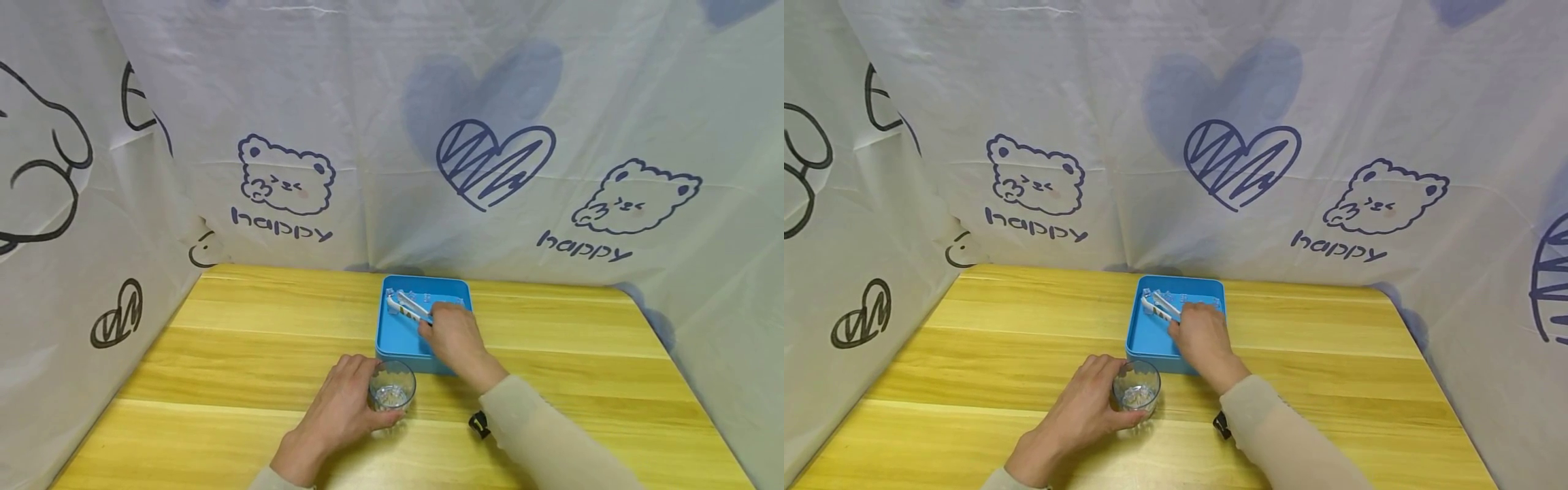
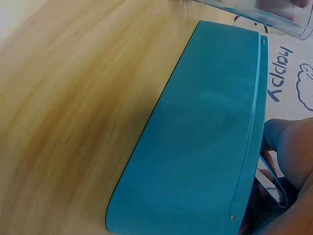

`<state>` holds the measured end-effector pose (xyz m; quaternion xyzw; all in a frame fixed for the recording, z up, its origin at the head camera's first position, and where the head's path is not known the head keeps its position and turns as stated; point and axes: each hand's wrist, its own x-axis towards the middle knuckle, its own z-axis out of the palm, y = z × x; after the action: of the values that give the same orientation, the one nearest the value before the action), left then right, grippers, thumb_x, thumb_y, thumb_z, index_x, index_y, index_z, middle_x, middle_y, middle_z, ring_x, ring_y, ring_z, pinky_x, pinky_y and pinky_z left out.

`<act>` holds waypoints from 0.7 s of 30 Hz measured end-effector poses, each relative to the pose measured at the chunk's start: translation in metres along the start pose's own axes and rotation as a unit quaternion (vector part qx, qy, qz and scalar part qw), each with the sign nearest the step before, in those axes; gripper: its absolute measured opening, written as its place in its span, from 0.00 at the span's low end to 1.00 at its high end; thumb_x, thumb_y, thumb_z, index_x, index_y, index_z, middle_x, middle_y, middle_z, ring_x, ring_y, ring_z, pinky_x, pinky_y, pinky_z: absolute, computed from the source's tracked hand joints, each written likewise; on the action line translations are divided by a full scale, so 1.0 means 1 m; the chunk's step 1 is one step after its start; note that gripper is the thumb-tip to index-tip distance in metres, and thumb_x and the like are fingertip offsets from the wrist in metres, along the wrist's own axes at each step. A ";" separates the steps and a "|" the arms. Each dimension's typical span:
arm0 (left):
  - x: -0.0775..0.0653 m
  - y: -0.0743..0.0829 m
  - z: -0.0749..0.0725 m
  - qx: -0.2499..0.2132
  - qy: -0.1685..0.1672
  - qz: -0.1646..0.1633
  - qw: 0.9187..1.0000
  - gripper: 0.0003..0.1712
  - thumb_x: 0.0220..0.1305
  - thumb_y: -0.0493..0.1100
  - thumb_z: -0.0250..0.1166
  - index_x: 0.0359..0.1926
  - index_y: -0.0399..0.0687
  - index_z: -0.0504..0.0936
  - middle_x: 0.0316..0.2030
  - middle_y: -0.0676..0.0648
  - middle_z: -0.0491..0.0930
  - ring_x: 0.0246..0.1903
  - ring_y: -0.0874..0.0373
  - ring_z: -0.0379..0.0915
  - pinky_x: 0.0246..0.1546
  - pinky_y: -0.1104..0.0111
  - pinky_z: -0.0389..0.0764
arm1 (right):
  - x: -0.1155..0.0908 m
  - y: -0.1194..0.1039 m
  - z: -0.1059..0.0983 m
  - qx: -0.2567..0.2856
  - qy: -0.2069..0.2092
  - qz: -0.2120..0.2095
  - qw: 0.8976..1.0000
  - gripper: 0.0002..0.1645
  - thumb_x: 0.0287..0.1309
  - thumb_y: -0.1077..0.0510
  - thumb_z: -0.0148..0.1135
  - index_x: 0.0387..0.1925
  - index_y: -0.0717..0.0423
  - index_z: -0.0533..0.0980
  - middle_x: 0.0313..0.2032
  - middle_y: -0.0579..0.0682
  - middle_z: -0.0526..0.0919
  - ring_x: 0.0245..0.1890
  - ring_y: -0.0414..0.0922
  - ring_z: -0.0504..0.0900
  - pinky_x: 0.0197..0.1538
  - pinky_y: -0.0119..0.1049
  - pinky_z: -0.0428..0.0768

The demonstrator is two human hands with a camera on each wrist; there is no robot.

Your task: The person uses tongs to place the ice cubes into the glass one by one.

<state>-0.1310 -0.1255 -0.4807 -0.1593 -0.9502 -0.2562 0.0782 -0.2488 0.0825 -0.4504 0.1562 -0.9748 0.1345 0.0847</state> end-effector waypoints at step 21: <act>-0.001 0.001 0.000 -0.002 0.006 0.006 1.000 0.43 0.49 0.65 0.83 0.58 0.44 0.81 0.46 0.51 0.81 0.48 0.57 0.70 0.53 0.57 0.77 | -0.007 -0.004 0.002 0.003 -0.002 -0.033 0.999 0.14 0.67 0.53 0.66 0.29 0.57 0.76 0.23 0.50 0.75 0.26 0.48 0.73 0.39 0.48 0.79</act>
<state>-0.1299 -0.1255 -0.4804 -0.1632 -0.9483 -0.2586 0.0849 -0.2413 0.0800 -0.4522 0.1888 -0.9689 0.1346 0.0863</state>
